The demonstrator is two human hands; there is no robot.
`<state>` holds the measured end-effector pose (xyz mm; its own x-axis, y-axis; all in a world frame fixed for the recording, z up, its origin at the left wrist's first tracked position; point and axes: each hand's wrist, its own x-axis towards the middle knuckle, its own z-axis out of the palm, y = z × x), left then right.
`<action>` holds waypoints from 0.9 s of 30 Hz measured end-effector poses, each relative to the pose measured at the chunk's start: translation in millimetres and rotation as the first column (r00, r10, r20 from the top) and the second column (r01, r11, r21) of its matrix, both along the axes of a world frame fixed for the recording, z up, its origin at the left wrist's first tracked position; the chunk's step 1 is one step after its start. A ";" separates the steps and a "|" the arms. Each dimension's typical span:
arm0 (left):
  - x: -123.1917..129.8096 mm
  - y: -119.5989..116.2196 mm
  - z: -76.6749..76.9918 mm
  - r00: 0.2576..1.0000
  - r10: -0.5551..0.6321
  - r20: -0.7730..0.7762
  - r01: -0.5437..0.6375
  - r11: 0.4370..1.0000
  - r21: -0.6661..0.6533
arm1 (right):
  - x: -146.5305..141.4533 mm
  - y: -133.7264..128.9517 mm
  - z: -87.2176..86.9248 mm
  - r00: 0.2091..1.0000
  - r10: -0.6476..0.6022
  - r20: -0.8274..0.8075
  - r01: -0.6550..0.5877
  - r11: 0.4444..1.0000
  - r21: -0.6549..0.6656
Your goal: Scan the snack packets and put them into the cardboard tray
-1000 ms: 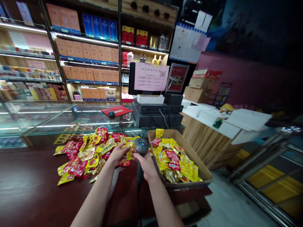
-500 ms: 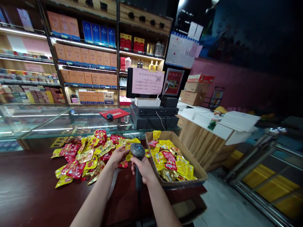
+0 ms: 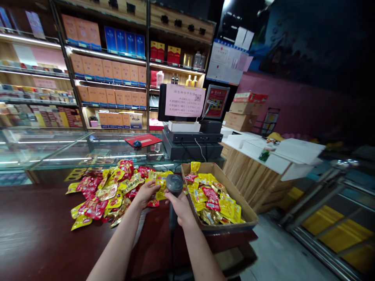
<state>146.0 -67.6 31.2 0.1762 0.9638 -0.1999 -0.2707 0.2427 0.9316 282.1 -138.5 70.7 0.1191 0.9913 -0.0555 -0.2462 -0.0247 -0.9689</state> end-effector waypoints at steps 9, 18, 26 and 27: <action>-13.1 -3.5 7.5 0.977 -0.155 0.146 0.180 0.967 -0.181 | 15.5 22.5 -16.2 0.973 -0.001 -0.230 -0.031 0.990 -0.135; -8.5 -11.3 46.7 0.915 -0.302 0.269 0.347 0.928 -0.137 | 25.5 29.1 -7.2 0.953 0.020 -0.302 -0.066 0.988 -0.141; 59.3 4.1 74.5 0.831 -0.474 0.290 0.516 0.853 -0.084 | 96.9 18.0 16.7 0.909 -0.055 -0.412 0.009 0.994 -0.112; 72.9 7.1 76.2 0.813 -0.506 0.289 0.546 0.834 -0.077 | 110.1 15.4 18.1 0.903 -0.066 -0.425 0.018 0.993 -0.116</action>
